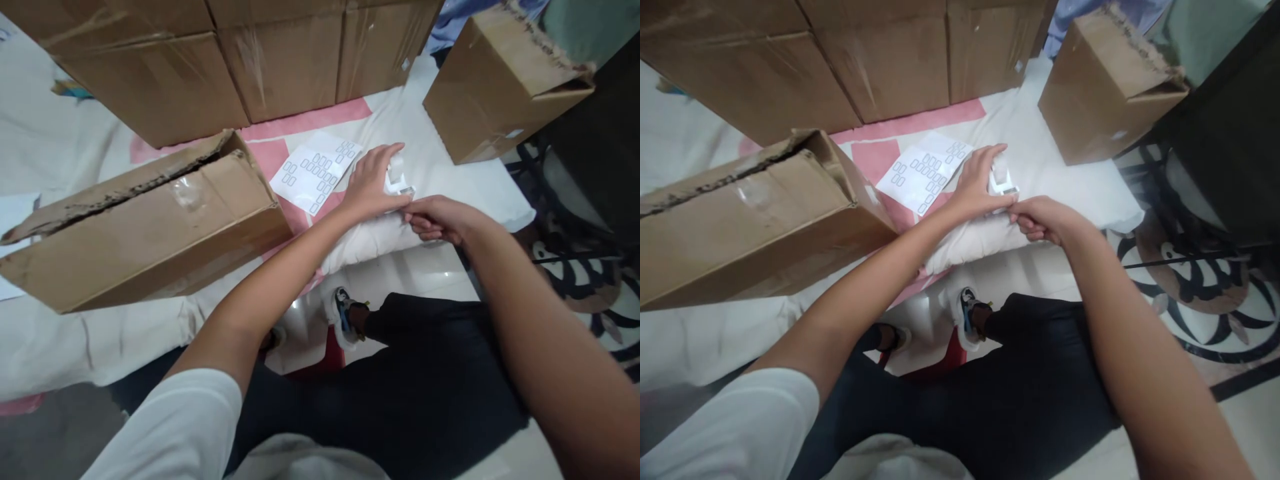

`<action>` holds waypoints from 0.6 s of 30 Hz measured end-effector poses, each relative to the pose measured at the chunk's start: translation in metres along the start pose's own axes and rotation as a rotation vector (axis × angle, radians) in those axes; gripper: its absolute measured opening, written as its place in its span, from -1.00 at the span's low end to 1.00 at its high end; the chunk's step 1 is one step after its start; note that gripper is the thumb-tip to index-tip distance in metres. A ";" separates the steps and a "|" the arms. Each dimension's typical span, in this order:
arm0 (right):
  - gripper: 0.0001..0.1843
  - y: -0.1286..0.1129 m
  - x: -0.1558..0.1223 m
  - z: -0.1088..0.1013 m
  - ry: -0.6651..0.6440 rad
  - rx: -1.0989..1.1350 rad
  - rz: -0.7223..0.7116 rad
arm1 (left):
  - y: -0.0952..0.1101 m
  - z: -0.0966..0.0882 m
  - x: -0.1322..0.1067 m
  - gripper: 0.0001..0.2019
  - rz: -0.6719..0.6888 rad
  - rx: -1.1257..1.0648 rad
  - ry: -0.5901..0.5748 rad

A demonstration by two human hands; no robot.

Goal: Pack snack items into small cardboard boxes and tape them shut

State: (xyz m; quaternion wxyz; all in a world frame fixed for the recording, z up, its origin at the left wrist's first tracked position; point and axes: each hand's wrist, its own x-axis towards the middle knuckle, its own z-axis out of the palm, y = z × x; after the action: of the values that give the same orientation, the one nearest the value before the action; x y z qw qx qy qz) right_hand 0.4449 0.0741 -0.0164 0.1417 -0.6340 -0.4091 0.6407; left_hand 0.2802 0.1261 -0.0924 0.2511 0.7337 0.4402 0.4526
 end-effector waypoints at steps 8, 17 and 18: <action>-0.62 -0.008 0.004 -0.014 -0.213 -0.127 0.105 | -0.001 -0.007 0.003 0.03 0.055 0.054 -0.062; -0.69 0.009 0.006 -0.024 -0.249 -0.064 -0.053 | -0.001 -0.008 -0.005 0.12 0.083 0.008 -0.058; -0.67 0.008 0.006 -0.025 -0.254 -0.093 -0.058 | -0.001 -0.009 -0.005 0.13 0.081 0.011 -0.066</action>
State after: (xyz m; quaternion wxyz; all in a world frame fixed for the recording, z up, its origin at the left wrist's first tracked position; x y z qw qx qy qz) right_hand 0.4704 0.0818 -0.0229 0.0780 -0.5416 -0.4711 0.6918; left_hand 0.2709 0.1219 -0.0912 0.2430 0.7668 0.4041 0.4356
